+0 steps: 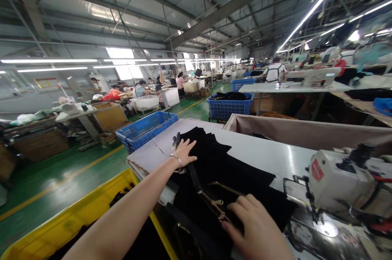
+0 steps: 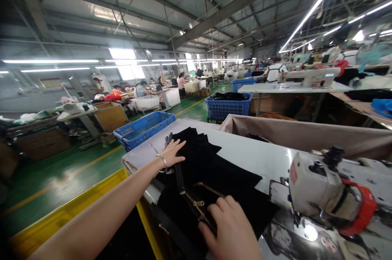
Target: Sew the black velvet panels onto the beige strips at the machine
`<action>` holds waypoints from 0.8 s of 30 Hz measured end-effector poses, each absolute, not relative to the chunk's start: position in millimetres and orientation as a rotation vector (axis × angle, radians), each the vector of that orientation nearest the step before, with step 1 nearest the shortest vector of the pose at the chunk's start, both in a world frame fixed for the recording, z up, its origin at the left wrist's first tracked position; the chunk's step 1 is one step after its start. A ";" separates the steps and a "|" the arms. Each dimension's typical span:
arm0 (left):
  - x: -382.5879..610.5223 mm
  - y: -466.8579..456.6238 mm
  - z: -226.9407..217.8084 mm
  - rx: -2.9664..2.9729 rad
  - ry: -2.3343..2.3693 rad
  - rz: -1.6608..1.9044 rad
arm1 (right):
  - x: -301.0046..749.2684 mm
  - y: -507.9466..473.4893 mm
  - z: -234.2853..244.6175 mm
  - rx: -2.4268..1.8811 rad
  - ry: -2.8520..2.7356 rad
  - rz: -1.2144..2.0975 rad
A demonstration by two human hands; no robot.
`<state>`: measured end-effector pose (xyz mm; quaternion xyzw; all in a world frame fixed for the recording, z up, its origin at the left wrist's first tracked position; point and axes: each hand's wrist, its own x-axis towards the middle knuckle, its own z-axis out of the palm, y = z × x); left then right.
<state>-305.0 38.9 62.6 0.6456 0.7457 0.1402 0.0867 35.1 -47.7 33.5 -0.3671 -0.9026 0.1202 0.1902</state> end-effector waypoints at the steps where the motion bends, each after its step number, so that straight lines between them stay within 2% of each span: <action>1: -308.2 35.1 58.4 1.858 2.276 0.458 | 42.1 -37.2 36.0 -1.072 -2.483 0.285; 4: -316.7 22.9 42.3 1.733 2.319 0.542 | 62.8 8.3 33.3 -1.319 -2.300 0.105; 7: -325.3 24.5 34.5 1.784 2.199 0.604 | 72.2 34.8 20.9 -1.442 -2.323 0.138; 12: -321.1 69.4 45.9 1.963 1.933 0.697 | 61.6 -16.8 6.9 -1.406 -2.510 0.346; 17: -299.3 90.4 58.6 1.960 1.876 0.744 | 55.9 -60.0 33.5 -1.267 -2.723 0.738; 21: -301.2 18.6 50.6 1.747 2.140 0.844 | 55.6 -22.3 67.3 -1.101 -2.512 0.475; 24: -298.9 -63.1 33.0 1.469 2.350 0.899 | 36.2 12.0 72.9 -0.987 -2.475 0.309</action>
